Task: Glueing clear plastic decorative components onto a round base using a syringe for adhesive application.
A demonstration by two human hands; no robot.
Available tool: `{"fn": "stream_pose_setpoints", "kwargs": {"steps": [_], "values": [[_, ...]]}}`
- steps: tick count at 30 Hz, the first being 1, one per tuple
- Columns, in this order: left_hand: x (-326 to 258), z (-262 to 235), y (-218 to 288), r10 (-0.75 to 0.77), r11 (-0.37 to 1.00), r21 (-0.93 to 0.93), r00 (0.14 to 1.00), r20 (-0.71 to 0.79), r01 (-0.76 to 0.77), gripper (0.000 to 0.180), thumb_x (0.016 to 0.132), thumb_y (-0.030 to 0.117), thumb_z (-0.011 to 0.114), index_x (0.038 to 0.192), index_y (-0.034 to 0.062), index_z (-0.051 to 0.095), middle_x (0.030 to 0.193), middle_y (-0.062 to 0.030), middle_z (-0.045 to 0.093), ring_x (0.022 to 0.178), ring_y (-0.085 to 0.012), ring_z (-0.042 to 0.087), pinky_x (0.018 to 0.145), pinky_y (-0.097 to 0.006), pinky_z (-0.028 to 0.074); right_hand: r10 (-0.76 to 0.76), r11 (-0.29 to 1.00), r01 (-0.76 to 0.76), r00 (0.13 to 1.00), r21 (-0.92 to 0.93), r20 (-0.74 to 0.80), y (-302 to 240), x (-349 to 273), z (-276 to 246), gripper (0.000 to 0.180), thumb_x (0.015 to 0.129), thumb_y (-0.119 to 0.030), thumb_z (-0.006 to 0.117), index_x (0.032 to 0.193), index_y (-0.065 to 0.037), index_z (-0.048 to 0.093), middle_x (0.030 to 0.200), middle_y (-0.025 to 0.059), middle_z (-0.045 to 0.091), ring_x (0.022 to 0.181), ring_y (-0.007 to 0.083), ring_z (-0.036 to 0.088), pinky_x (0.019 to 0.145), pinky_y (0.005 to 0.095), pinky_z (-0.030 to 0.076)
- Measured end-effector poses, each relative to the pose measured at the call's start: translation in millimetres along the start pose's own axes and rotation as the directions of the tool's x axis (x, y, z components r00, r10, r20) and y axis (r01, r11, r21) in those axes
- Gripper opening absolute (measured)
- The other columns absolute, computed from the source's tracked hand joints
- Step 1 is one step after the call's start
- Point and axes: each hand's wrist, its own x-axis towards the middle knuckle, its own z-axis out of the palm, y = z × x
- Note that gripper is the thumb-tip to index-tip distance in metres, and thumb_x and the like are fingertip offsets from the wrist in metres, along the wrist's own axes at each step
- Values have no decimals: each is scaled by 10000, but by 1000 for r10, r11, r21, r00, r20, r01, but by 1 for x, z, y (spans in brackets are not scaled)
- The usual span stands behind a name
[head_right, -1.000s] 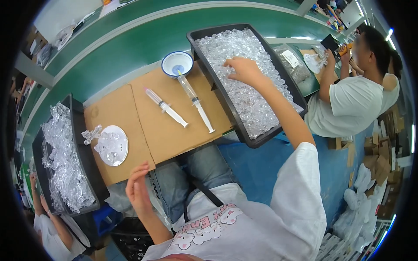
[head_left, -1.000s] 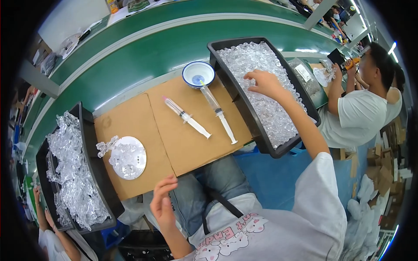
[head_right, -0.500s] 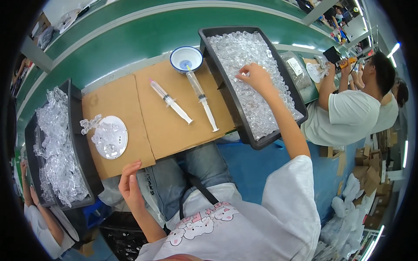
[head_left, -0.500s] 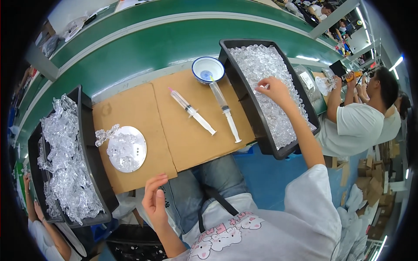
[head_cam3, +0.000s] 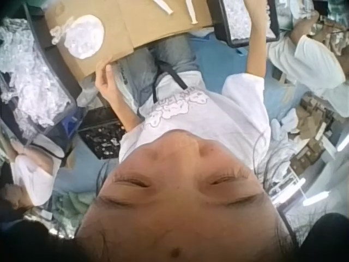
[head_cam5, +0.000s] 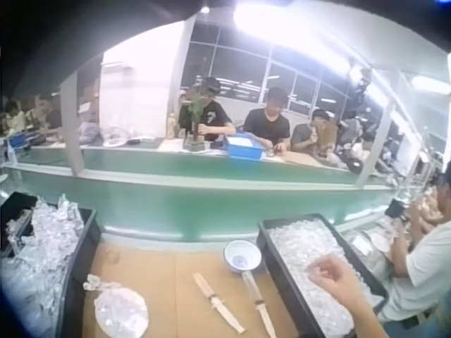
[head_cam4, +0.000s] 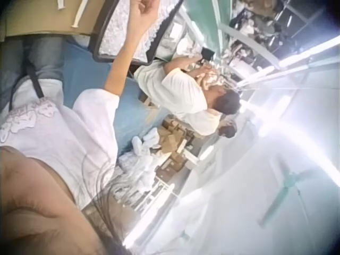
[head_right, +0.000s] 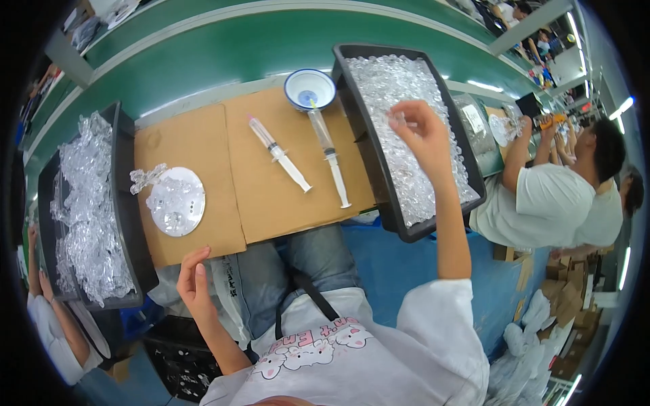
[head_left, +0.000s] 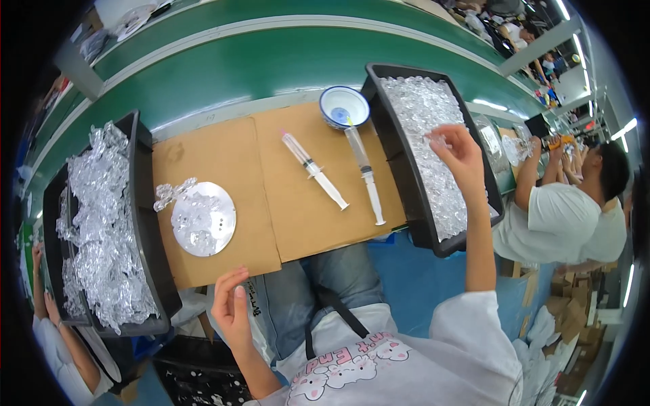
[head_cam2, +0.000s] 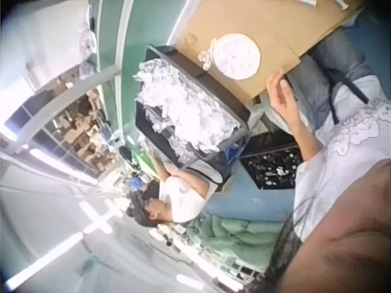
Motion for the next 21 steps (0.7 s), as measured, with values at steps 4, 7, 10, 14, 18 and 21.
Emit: {"fn": "stream_pose_setpoints", "kwargs": {"steps": [4, 7, 10, 14, 18, 21], "values": [[3, -9, 1, 37, 987, 161, 991, -125, -17, 162, 902, 19, 562, 1035, -29, 641, 1123, -122, 619, 1101, -217, 562, 995, -336, 390, 30, 897, -106, 983, 429, 179, -65, -63, 74, 219, 838, 29, 622, 1050, 17, 573, 1052, 162, 674, 980, 169, 643, 881, 269, 491], [15, -9, 4, 174, 910, 406, 966, -192, -83, 196, 842, 10, 630, 1034, 16, 671, 1121, -113, 620, 1108, -275, 566, 976, -364, 413, -59, 938, -44, 957, 344, 283, -59, -68, 141, 215, 834, 18, 637, 1048, 11, 652, 995, 114, 661, 901, 145, 631, 818, 258, 488], [27, -13, 3, 331, 768, 619, 930, -160, -167, 244, 801, -4, 660, 1039, 45, 680, 1120, -101, 614, 1128, -306, 545, 971, -393, 418, -50, 982, -22, 926, 186, 374, -39, -59, 209, 220, 813, -40, 694, 1032, -42, 717, 910, 46, 620, 817, 107, 578, 713, 237, 463], [40, -19, -5, 412, 649, 733, 904, -111, -206, 291, 765, 15, 715, 1048, 71, 685, 1143, -82, 590, 1155, -313, 497, 956, -420, 412, -76, 965, -34, 913, 260, 401, -40, -60, 271, 229, 791, -103, 730, 1018, -74, 717, 861, 50, 621, 777, 116, 570, 698, 256, 463], [55, -20, -20, 382, 608, 767, 922, -58, -204, 308, 755, 49, 744, 1054, 101, 691, 1168, -75, 563, 1166, -316, 456, 951, -423, 410, -94, 992, 60, 930, 107, 354, -35, -60, 294, 214, 780, -116, 739, 986, -66, 714, 852, 59, 625, 747, 135, 563, 697, 274, 466], [66, -19, -26, 404, 585, 773, 915, -16, -245, 302, 757, 58, 747, 1051, 102, 692, 1176, -71, 556, 1186, -323, 438, 951, -425, 411, -55, 997, 29, 927, 74, 371, -38, -58, 296, 209, 775, -143, 743, 967, -68, 712, 858, 63, 625, 746, 162, 556, 710, 294, 469]]}}
